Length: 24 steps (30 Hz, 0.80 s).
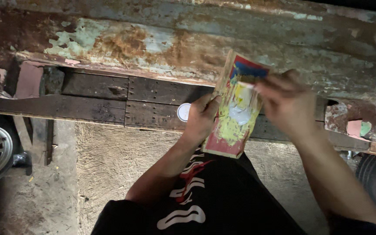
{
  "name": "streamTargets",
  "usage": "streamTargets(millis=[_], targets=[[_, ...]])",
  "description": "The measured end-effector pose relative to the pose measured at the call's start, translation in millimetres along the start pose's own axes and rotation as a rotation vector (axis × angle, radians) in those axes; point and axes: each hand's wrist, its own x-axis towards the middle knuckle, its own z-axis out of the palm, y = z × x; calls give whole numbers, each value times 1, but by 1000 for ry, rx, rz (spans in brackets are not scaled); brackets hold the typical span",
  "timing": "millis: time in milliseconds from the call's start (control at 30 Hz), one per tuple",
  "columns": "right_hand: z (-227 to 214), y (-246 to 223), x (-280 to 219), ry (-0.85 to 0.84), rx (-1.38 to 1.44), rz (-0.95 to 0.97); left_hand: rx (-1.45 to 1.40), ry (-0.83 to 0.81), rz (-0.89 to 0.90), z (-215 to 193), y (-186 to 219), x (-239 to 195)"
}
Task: The person uses a red plastic spreader to apply a thick yellowish paste onto a small rectangular board with red and blue edges. The person repeatedly scoops and spreads the paste across the board's surface, working in a dimly lit garage or workshop.
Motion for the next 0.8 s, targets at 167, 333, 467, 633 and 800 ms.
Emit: streamTargets(millis=[167,333,467,633,800], targets=[[10,-20,-19,6,116,-82,-106,40,-30,-4,0,2],[12,-4,-13,55,211,-55,9,55,-2,-7,-5,5],[7,-7,-8,74,146,-38,-14,55,-15,-5,-6,6],[6,-17,0,54,321,106,-60,162,-152,-4,-3,6],[10,-24,0,141,550,393,36,333,-110,-1,-7,0]])
